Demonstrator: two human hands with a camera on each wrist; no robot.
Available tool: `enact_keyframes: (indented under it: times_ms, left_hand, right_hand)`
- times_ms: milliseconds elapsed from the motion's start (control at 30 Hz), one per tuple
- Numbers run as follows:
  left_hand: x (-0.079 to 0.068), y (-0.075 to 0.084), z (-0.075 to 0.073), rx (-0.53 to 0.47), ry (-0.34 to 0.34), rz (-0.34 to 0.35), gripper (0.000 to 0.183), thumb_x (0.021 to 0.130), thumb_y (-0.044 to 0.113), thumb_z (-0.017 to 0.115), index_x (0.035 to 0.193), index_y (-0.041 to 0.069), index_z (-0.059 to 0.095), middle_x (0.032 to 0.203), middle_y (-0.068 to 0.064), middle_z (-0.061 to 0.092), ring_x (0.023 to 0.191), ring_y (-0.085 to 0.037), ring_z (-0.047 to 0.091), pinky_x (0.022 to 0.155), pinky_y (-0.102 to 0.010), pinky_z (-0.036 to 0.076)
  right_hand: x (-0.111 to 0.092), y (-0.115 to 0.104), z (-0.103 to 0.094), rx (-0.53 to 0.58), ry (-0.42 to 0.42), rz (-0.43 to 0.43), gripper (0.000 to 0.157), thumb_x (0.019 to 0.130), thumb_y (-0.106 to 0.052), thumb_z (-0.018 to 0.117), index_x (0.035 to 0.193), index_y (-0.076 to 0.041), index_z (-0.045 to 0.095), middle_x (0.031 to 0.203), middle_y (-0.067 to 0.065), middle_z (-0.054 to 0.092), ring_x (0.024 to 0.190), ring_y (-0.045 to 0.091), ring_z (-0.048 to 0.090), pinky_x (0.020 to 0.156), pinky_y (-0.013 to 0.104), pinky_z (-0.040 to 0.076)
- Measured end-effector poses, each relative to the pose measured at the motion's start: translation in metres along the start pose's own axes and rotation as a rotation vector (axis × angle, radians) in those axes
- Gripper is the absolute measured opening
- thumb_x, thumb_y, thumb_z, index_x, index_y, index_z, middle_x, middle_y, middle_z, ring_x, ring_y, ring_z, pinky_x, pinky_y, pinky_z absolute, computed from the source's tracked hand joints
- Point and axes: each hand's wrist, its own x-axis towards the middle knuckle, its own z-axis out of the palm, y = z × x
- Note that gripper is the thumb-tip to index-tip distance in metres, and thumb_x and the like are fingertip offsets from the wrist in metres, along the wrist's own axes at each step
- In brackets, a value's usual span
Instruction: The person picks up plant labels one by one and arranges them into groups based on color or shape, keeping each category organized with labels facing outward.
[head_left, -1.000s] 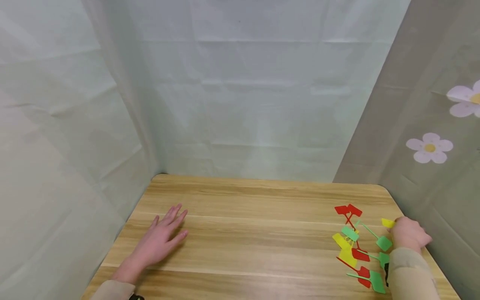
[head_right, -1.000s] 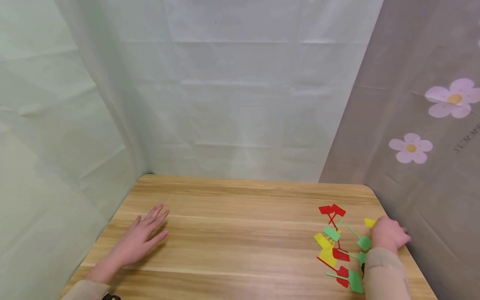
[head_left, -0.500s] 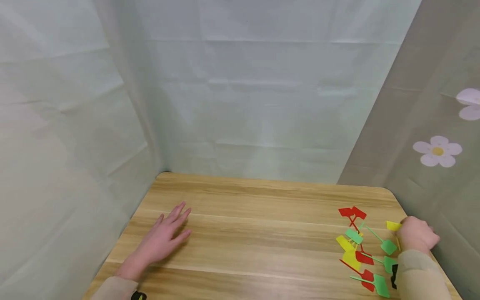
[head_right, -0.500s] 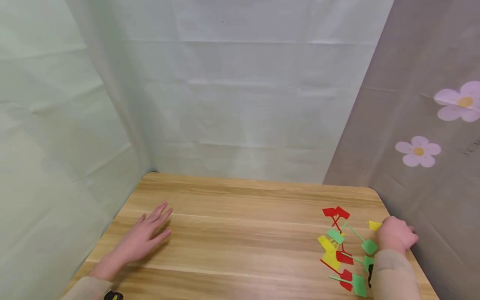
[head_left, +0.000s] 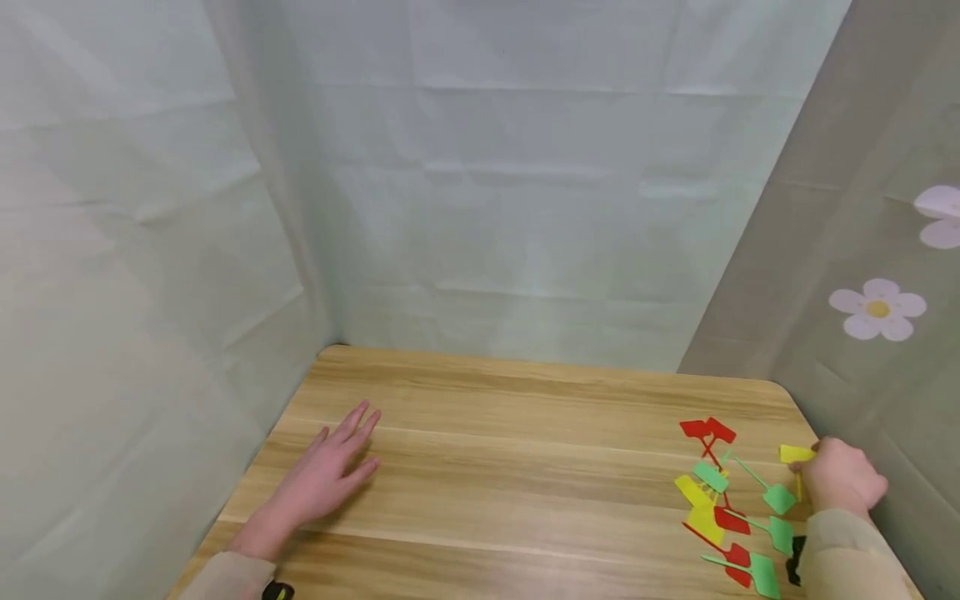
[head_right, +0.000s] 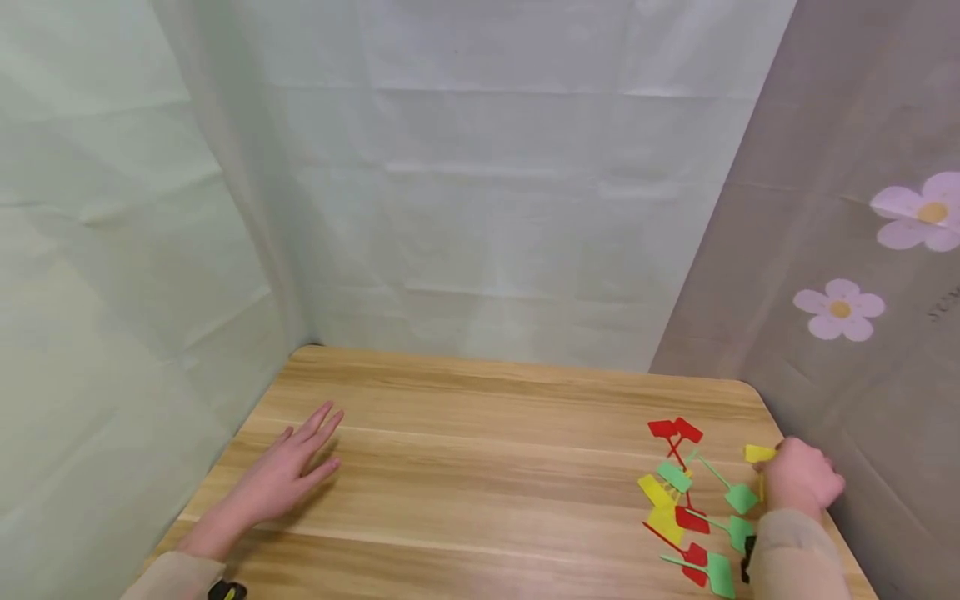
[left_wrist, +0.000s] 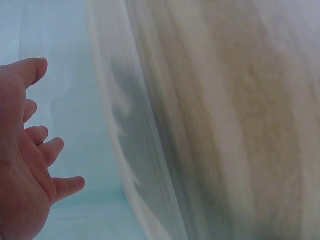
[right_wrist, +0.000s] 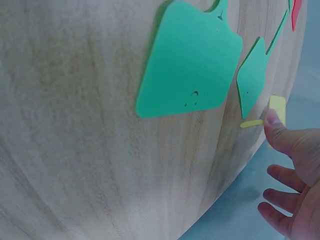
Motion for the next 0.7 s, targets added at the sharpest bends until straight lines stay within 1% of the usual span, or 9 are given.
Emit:
enact_keyframes:
  times_ms: [67,133,233,333,433,533,600,667,700]
  left_hand:
    - [-0.001,-0.001,0.000,-0.005,-0.003,-0.001,0.073,0.100,0.045,0.056,0.160,0.018,0.025,0.166,-0.008,0.015,0.141,-0.035,0.037,0.110,-0.068,0.023]
    - [-0.002,-0.002,0.000,-0.011,-0.004,-0.002,0.074,0.100,0.044,0.057,0.160,0.020,0.022,0.166,-0.006,0.013,0.141,-0.036,0.037,0.111,-0.068,0.023]
    - [-0.004,-0.002,0.000,-0.023,-0.004,-0.002,0.075,0.100,0.041,0.060,0.161,0.021,0.020,0.166,-0.005,0.012,0.140,-0.034,0.039,0.111,-0.068,0.023]
    - [-0.005,-0.003,-0.001,-0.026,-0.006,0.000,0.077,0.099,0.039,0.061,0.161,0.021,0.019,0.166,-0.004,0.011,0.139,-0.033,0.040,0.111,-0.067,0.023]
    - [-0.004,-0.003,-0.002,-0.036,-0.008,0.004,0.076,0.099,0.037,0.062,0.160,0.019,0.021,0.166,-0.005,0.012,0.139,-0.033,0.040,0.111,-0.067,0.023]
    - [-0.002,-0.003,-0.003,-0.045,-0.006,0.006,0.075,0.098,0.035,0.063,0.160,0.017,0.024,0.166,-0.006,0.013,0.140,-0.033,0.040,0.111,-0.067,0.023]
    - [-0.002,-0.003,-0.004,-0.042,-0.006,0.007,0.074,0.098,0.035,0.064,0.159,0.017,0.025,0.165,-0.007,0.015,0.140,-0.033,0.040,0.111,-0.067,0.023]
    - [-0.001,-0.004,-0.004,-0.035,-0.001,0.012,0.073,0.099,0.034,0.063,0.159,0.017,0.027,0.165,-0.009,0.017,0.139,-0.033,0.041,0.111,-0.067,0.024]
    - [-0.001,-0.004,-0.004,-0.031,0.003,0.015,0.072,0.099,0.034,0.063,0.159,0.016,0.028,0.164,-0.010,0.019,0.139,-0.034,0.041,0.110,-0.067,0.024]
  right_hand:
    - [-0.001,-0.002,0.000,-0.001,0.005,0.004,0.057,0.083,-0.031,0.078,0.118,0.007,0.055,0.102,0.036,0.059,0.090,0.049,0.058,0.071,0.059,0.041]
    - [-0.001,-0.002,-0.001,-0.004,0.008,0.001,0.054,0.087,-0.030,0.074,0.120,0.007,0.054,0.106,0.037,0.058,0.091,0.051,0.057,0.072,0.059,0.042]
    - [-0.001,-0.003,-0.003,-0.003,0.008,-0.003,0.046,0.092,-0.028,0.069,0.120,0.006,0.056,0.110,0.039,0.057,0.093,0.053,0.057,0.071,0.059,0.042]
    - [-0.002,-0.001,-0.007,0.009,-0.003,-0.001,0.044,0.095,-0.032,0.065,0.119,0.005,0.059,0.112,0.040,0.057,0.094,0.055,0.057,0.069,0.058,0.043]
    - [-0.004,-0.001,-0.014,0.017,-0.042,0.001,0.049,0.096,-0.041,0.063,0.116,0.003,0.063,0.110,0.039,0.058,0.093,0.055,0.058,0.066,0.057,0.044]
    - [-0.005,-0.006,-0.024,0.016,-0.077,-0.016,0.058,0.095,-0.052,0.060,0.113,0.003,0.065,0.109,0.040,0.058,0.092,0.055,0.058,0.062,0.056,0.045]
    - [-0.005,-0.012,-0.034,0.013,-0.101,-0.028,0.067,0.093,-0.059,0.058,0.114,0.004,0.065,0.112,0.041,0.057,0.094,0.056,0.057,0.061,0.055,0.046]
    - [-0.005,-0.021,-0.045,0.022,-0.097,-0.028,0.073,0.091,-0.064,0.057,0.116,0.004,0.064,0.114,0.042,0.055,0.093,0.056,0.057,0.060,0.054,0.046]
    - [-0.005,-0.027,-0.050,0.031,-0.088,-0.026,0.073,0.090,-0.065,0.058,0.115,0.003,0.064,0.114,0.040,0.057,0.092,0.054,0.057,0.060,0.053,0.046]
